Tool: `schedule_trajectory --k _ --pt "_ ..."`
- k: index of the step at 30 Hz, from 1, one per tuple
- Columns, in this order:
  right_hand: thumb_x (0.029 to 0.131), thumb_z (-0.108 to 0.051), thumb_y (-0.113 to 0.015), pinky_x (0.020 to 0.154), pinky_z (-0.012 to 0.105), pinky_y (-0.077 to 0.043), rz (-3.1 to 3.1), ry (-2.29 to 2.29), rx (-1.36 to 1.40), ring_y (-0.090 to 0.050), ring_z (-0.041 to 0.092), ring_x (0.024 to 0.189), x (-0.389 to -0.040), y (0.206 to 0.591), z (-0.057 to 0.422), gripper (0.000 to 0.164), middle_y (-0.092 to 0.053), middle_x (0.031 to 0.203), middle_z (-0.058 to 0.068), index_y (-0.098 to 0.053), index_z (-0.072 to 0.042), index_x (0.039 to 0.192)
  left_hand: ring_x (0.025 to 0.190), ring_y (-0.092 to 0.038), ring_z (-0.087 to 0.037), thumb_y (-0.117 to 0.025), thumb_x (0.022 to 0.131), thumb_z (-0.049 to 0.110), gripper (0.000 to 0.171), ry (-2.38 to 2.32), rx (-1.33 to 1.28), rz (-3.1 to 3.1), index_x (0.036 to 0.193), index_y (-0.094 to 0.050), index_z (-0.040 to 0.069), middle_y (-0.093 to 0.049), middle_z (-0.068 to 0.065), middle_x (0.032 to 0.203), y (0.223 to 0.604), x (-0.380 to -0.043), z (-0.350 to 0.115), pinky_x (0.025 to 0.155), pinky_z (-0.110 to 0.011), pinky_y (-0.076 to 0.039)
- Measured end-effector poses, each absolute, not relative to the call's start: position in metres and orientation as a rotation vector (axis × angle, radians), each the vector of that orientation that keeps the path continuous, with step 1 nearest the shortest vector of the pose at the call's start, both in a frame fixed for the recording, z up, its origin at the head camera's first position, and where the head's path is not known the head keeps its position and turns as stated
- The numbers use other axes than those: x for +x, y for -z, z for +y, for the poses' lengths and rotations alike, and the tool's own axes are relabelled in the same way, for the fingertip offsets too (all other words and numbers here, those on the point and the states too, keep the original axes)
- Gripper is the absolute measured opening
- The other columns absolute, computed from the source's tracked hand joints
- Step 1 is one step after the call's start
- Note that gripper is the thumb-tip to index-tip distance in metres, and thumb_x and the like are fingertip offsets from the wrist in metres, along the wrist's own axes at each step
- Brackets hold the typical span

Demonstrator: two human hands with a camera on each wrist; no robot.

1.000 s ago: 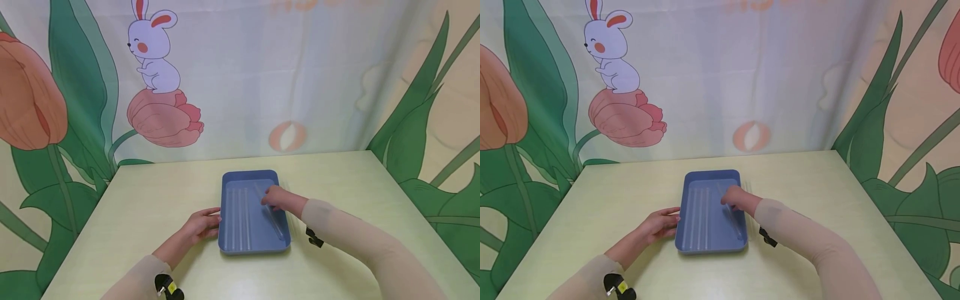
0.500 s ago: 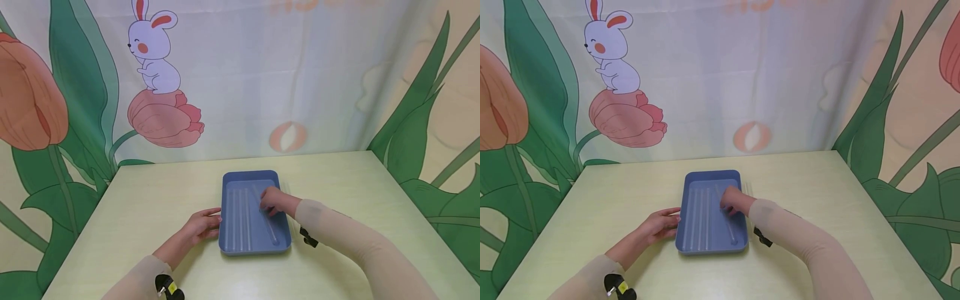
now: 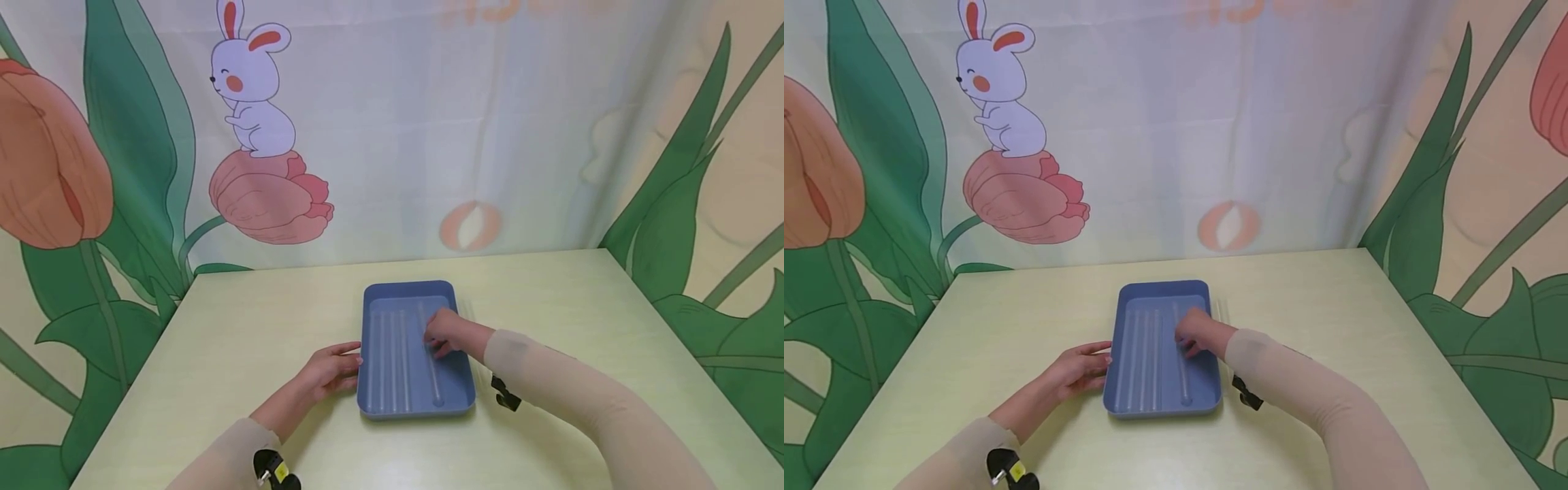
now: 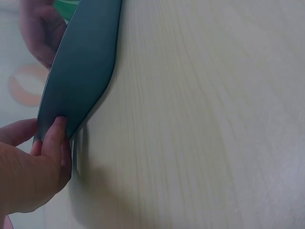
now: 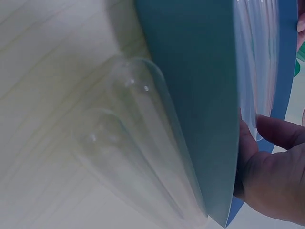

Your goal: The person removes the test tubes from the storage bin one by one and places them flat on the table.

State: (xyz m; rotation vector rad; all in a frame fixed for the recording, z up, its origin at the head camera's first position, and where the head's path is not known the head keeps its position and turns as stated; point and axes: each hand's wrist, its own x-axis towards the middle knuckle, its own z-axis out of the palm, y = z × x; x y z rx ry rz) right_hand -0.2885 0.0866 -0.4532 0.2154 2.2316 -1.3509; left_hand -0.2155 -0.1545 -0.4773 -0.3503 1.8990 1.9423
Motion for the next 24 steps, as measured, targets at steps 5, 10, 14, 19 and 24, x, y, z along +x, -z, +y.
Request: schedule_trajectory --k 5,10,14,19,24 --pt "0.09 0.01 -0.06 0.05 0.025 -0.054 2.202 1.385 0.232 -0.052 0.017 0.067 -0.29 0.453 0.086 0.016 -0.051 0.078 0.006 -0.052 -0.003 0.095 0.098 -0.07 -0.017 -0.059 0.098 -0.003 0.054 -1.949 -0.355 1.894 0.15 -0.046 -0.006 -0.054 -0.031 0.147 0.477 -0.215 -0.155 0.084 -0.033 -0.064" --pt "0.09 0.01 -0.059 0.05 0.026 -0.054 2.175 1.405 0.216 -0.051 0.015 0.064 -0.288 0.45 0.087 0.018 -0.05 0.077 0.006 -0.052 0.002 0.104 0.098 -0.07 -0.016 -0.058 0.098 -0.003 0.054 -1.948 -0.343 1.888 0.15 -0.044 -0.006 -0.054 -0.031 0.147 0.478 -0.214 -0.156 0.082 -0.031 -0.063" --pt "0.09 0.009 -0.058 0.054 0.028 -0.057 2.16 1.417 0.209 -0.053 0.018 0.071 -0.288 0.445 0.09 0.034 -0.052 0.089 0.009 -0.051 0.008 0.124 0.097 -0.07 -0.016 -0.058 0.097 -0.003 0.055 -1.959 -0.333 1.886 0.15 -0.044 -0.006 -0.055 -0.031 0.147 0.479 -0.215 -0.156 0.079 -0.03 -0.063" --pt "0.093 0.006 -0.058 0.068 0.034 -0.062 2.144 1.415 0.192 -0.057 0.022 0.085 -0.288 0.435 0.095 0.047 -0.055 0.116 0.018 -0.047 0.01 0.138 0.095 -0.07 -0.015 -0.058 0.098 -0.003 0.053 -1.96 -0.337 1.888 0.15 -0.045 -0.006 -0.056 -0.03 0.145 0.479 -0.214 -0.155 0.077 -0.028 -0.062" --pt "0.094 0.005 -0.058 0.072 0.033 -0.062 2.119 1.433 0.167 -0.056 0.02 0.083 -0.289 0.428 0.1 0.046 -0.054 0.116 0.016 -0.047 0.01 0.138 0.094 -0.07 -0.014 -0.057 0.098 -0.003 0.054 -1.968 -0.318 1.877 0.15 -0.043 -0.007 -0.056 -0.03 0.145 0.479 -0.215 -0.155 0.076 -0.028 -0.062"
